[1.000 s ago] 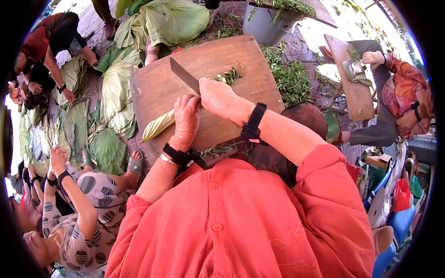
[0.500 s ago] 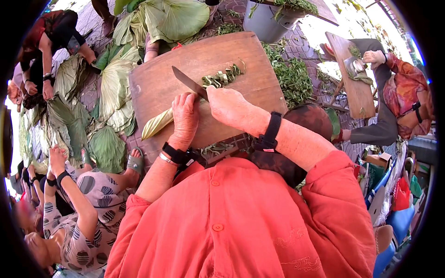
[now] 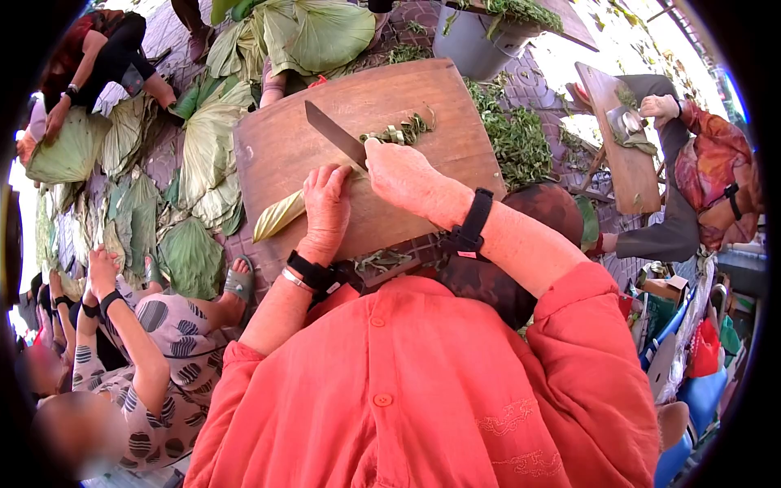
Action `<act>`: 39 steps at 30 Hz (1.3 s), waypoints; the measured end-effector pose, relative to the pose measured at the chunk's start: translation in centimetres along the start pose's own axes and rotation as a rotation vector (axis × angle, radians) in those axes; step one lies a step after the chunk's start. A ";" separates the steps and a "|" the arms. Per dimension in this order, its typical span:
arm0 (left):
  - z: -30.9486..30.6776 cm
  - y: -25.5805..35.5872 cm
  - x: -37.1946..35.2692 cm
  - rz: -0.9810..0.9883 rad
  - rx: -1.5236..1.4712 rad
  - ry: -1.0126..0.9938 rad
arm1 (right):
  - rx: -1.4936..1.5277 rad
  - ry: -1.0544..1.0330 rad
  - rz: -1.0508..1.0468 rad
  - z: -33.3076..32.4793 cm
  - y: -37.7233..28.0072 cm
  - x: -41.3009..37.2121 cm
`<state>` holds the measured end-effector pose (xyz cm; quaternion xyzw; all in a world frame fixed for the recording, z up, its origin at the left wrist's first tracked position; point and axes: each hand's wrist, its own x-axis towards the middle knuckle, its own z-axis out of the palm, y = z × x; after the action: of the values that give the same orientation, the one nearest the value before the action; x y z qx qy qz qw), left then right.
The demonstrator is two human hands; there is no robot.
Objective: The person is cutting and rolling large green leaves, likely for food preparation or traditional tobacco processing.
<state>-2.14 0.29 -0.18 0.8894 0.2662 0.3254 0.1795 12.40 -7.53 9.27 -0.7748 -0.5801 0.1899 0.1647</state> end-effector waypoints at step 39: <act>2.4 1.1 3.4 -0.085 -0.093 -0.088 | -0.061 0.068 -0.053 -1.7 2.6 -1.7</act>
<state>2.07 1.00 0.26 0.8813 0.2804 0.2902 0.2458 14.98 -9.94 9.73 -0.7697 -0.6001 0.1416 0.1656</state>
